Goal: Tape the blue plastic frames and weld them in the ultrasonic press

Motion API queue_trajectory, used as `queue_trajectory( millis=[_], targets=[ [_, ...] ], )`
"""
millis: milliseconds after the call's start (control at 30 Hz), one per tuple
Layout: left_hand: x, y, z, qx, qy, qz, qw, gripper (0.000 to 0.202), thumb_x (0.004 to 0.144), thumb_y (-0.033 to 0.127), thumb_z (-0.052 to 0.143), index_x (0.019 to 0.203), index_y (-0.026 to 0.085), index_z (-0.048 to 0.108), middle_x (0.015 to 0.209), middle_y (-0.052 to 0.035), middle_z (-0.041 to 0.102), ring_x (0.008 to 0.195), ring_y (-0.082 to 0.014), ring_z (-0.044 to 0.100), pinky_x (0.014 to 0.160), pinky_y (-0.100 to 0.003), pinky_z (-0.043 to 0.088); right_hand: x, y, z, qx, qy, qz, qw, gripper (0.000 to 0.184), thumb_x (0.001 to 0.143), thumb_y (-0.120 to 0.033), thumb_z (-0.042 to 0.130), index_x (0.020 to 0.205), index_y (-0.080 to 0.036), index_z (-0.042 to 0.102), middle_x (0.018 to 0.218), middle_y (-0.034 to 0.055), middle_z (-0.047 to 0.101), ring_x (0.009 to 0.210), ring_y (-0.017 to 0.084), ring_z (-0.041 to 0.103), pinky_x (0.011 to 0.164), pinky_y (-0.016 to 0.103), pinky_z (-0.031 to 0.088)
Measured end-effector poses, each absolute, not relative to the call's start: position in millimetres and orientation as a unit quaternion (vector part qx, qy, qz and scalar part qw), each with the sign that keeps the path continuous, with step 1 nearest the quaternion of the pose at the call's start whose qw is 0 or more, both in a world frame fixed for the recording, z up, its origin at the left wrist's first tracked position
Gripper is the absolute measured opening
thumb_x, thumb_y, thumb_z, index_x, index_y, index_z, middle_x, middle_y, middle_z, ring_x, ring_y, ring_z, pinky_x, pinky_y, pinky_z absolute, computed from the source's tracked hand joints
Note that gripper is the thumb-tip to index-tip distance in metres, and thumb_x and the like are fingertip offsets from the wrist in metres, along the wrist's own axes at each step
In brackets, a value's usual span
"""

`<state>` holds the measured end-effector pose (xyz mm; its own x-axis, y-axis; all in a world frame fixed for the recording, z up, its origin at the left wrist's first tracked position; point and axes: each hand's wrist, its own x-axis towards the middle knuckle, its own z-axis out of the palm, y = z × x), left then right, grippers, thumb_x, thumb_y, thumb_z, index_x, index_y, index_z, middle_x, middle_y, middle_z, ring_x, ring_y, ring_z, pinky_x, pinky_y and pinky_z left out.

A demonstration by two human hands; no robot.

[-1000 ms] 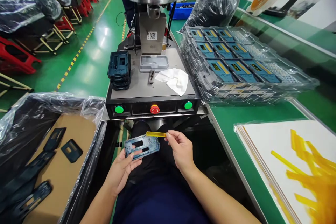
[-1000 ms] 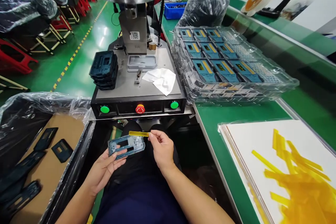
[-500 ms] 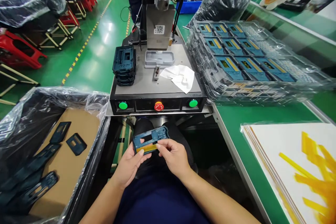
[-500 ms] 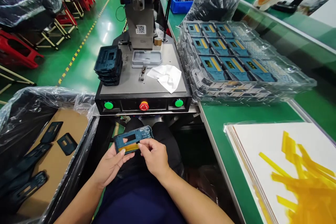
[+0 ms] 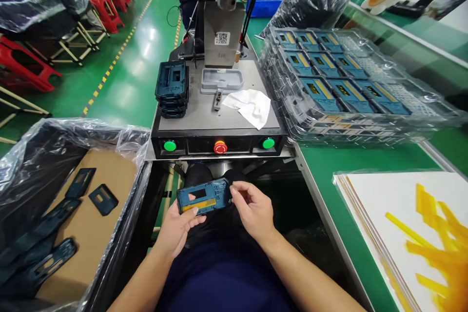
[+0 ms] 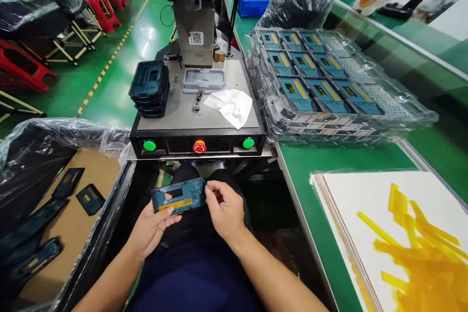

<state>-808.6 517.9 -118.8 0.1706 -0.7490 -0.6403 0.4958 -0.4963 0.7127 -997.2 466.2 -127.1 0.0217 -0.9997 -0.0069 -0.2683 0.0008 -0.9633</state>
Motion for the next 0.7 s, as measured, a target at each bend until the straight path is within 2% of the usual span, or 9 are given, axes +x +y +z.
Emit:
queue_trajectory(
  millis=[100,167,233,333,433,533,633,700],
  targets=[
    [-807,517,-118,0.582,-0.098,-0.644,0.487,0.044,0.063,0.023,0.079,0.099,0.019,0.055,0.093,-0.0045,0.068,0.087,-0.0215,0.067,0.075,-0.037,0.055,-1010,456,-117,-0.685,0.489,-0.389,0.374,0.035,0.084,-0.028,0.059,0.118,-0.022,0.057,0.112,0.0090,0.063,0.098,0.021,0.061,0.082,0.035,0.053],
    [-806,517,-118,0.579,-0.091,-0.652,0.481,0.045,0.062,0.022,0.079,0.100,0.019,0.054,0.093,-0.0053,0.069,0.085,-0.0218,0.068,0.073,-0.035,0.055,-1014,451,-109,-0.779,0.410,-0.337,0.334,0.057,0.080,-0.026,0.063,0.133,-0.020,0.045,0.134,0.0125,0.050,0.123,0.027,0.047,0.100,0.043,0.044],
    [-806,517,-118,0.575,-0.089,-0.662,0.472,0.046,0.063,0.022,0.079,0.101,0.019,0.053,0.092,-0.0060,0.070,0.085,-0.0229,0.068,0.071,-0.034,0.054,-1014,447,-103,-0.844,0.346,-0.271,0.308,0.072,0.076,-0.026,0.067,0.141,-0.018,0.036,0.146,0.0136,0.037,0.136,0.030,0.031,0.110,0.049,0.032],
    [-805,517,-118,0.572,-0.092,-0.667,0.468,0.045,0.064,0.021,0.077,0.101,0.019,0.052,0.091,-0.0061,0.070,0.085,-0.0229,0.068,0.070,-0.033,0.054,-1009,443,-101,-0.884,0.311,-0.198,0.288,0.078,0.072,-0.021,0.069,0.142,-0.017,0.034,0.148,0.0144,0.035,0.138,0.031,0.026,0.111,0.049,0.030],
    [-803,518,-116,0.562,-0.112,-0.673,0.469,0.043,0.069,0.023,0.074,0.105,0.018,0.051,0.095,-0.0064,0.069,0.086,-0.0215,0.067,0.073,-0.034,0.053,-1006,437,-101,-0.896,0.297,-0.184,0.274,0.077,0.070,-0.018,0.069,0.140,-0.016,0.037,0.143,0.0152,0.041,0.134,0.029,0.035,0.109,0.047,0.034],
    [-796,517,-114,0.550,-0.162,-0.669,0.474,0.042,0.077,0.032,0.067,0.113,0.018,0.050,0.108,-0.0089,0.066,0.093,-0.0210,0.065,0.082,-0.036,0.052,-1011,423,-94,-0.900,0.291,-0.194,0.260,0.076,0.069,-0.018,0.069,0.138,-0.016,0.039,0.141,0.0143,0.044,0.130,0.027,0.040,0.107,0.044,0.038],
    [-774,513,-118,0.614,-0.238,-0.584,0.474,0.046,0.080,0.044,0.061,0.116,0.018,0.049,0.118,-0.0111,0.061,0.103,-0.0237,0.062,0.092,-0.040,0.048,-1024,395,-78,-0.891,0.306,-0.228,0.245,0.073,0.071,-0.022,0.068,0.138,-0.018,0.040,0.139,0.0133,0.045,0.128,0.026,0.043,0.106,0.042,0.040],
    [-751,510,-125,0.706,-0.318,-0.455,0.439,0.050,0.078,0.049,0.060,0.115,0.018,0.049,0.122,-0.0126,0.058,0.111,-0.0262,0.058,0.098,-0.043,0.044,-1034,369,-65,-0.880,0.331,-0.254,0.226,0.070,0.072,-0.024,0.068,0.137,-0.019,0.042,0.138,0.0127,0.047,0.128,0.026,0.044,0.107,0.042,0.039]
  ],
)
